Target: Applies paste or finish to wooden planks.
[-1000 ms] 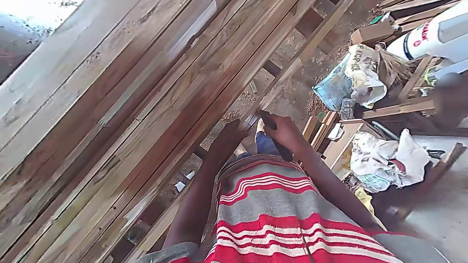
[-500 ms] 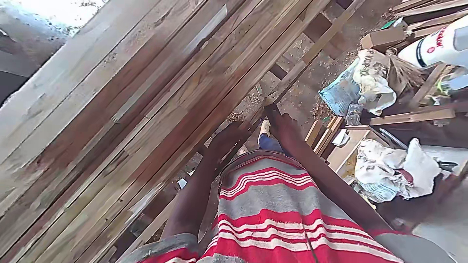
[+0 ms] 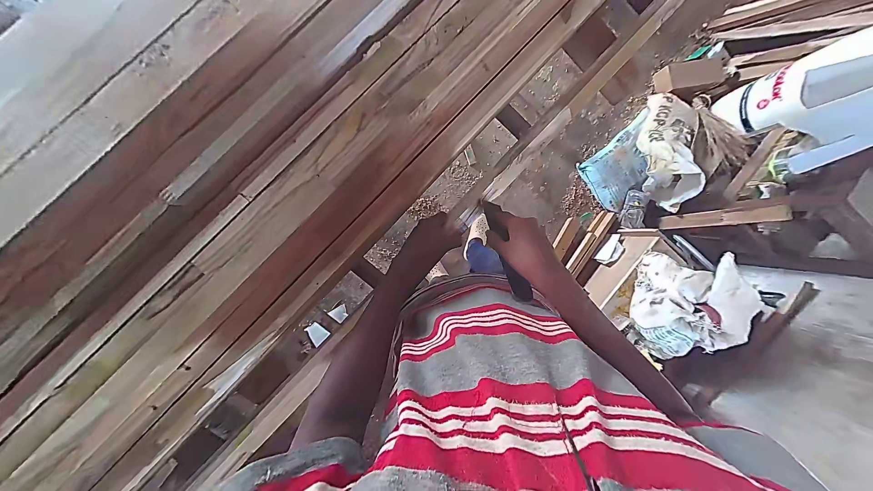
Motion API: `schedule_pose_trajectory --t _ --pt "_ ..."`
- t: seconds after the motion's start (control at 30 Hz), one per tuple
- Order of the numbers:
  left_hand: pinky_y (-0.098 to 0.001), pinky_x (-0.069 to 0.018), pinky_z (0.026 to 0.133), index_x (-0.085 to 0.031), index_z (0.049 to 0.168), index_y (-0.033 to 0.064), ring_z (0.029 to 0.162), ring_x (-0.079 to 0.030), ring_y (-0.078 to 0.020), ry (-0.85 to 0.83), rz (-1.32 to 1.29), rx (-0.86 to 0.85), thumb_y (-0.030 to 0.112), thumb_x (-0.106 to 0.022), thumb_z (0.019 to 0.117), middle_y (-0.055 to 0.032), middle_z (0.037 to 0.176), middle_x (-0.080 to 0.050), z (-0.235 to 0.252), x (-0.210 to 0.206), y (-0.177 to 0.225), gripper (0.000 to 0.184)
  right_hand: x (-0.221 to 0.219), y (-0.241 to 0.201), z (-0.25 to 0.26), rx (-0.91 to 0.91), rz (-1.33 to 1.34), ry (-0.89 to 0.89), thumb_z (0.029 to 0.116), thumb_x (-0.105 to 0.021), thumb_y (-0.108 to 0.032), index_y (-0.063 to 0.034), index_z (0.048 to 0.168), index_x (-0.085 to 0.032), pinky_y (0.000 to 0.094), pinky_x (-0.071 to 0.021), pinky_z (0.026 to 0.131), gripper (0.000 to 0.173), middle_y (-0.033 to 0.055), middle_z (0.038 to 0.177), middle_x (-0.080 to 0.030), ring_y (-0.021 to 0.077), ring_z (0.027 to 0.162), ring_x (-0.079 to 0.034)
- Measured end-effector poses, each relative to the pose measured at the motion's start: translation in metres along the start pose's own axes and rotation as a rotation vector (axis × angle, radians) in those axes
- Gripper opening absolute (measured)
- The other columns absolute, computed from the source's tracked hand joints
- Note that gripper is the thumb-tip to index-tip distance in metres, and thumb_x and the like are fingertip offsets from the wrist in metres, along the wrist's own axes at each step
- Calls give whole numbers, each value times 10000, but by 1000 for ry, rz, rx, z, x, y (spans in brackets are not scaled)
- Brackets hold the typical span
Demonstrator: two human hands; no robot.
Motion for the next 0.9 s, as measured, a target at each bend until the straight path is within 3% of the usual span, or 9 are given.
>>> schedule_pose_trajectory --t 0.2,0.33,0.53,0.6,0.67,0.7,0.8,0.87,0.9 --pt "-641 -545 761 -560 1232 11 960 -695 -448 26 227 89 398 -696 923 -246 1000 -689 -11 -6 17 514 55 -1 9 -65 -148 94 998 -660 -314 -27 1329 -602 650 -528 850 442 267 1062 -695 454 1011 -685" --pt "-626 -559 764 -538 1313 11 970 -704 -442 108 267 104 320 -691 926 -242 1087 -685 -19 -15 26 517 52 0 26 -106 -323 46 976 -670 -346 -20 1210 -651 633 -528 840 402 256 1054 -694 446 1022 -683" --pt "-613 -560 784 -492 1407 1 1005 -693 -456 137 266 69 240 -708 924 -268 1142 -665 -21 -19 28 580 15 -1 -2 -105 -343 -67 970 -676 -339 -19 1082 -687 622 -531 797 339 224 976 -697 416 962 -691" --pt "-639 -544 799 -507 1362 2 1014 -691 -468 60 250 81 307 -712 915 -269 1099 -685 -18 -11 26 578 17 5 -8 -80 -265 -51 978 -669 -342 -25 1137 -688 619 -528 822 356 217 984 -700 405 965 -689" --pt "-667 -534 798 -574 1233 -13 975 -682 -467 -11 117 53 354 -751 894 -274 1026 -679 -8 -1 16 530 19 13 -10 -49 -169 -11 986 -668 -336 -35 1281 -658 625 -526 847 422 227 1020 -707 404 962 -692" --pt "-650 -529 776 -605 1144 -11 918 -666 -429 -37 3 23 346 -770 883 -248 967 -664 -2 1 8 472 18 17 -10 -37 -125 2 988 -668 -330 -54 1345 -625 626 -526 842 454 224 1022 -708 400 946 -694" --pt "-474 -563 764 -626 1200 25 849 -663 -252 -213 -299 -7 304 -733 927 -149 967 -677 10 2 -6 405 8 28 -4 15 -2 34 973 -701 -294 -99 1418 -553 602 -566 798 508 191 1024 -731 360 880 -725" --pt "-288 -532 644 -600 1178 23 695 -600 -115 -297 -549 -7 181 -694 957 -54 848 -628 6 2 -5 288 1 23 -6 50 69 62 974 -715 -237 -83 1401 -543 600 -568 741 485 206 1024 -723 371 839 -720" --pt "-252 -528 627 -584 1167 19 671 -595 -90 -331 -640 2 131 -669 967 -33 824 -618 4 2 -3 245 0 20 -6 61 90 82 976 -714 -219 -73 1389 -546 608 -560 733 469 220 1031 -714 388 844 -715"
Point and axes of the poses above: each hand's wrist, its own z-axis towards the middle knuckle, its own x-axis out of the back of the hand, y = z × x, the point moved 8 cm from there along z, towards the middle knuckle
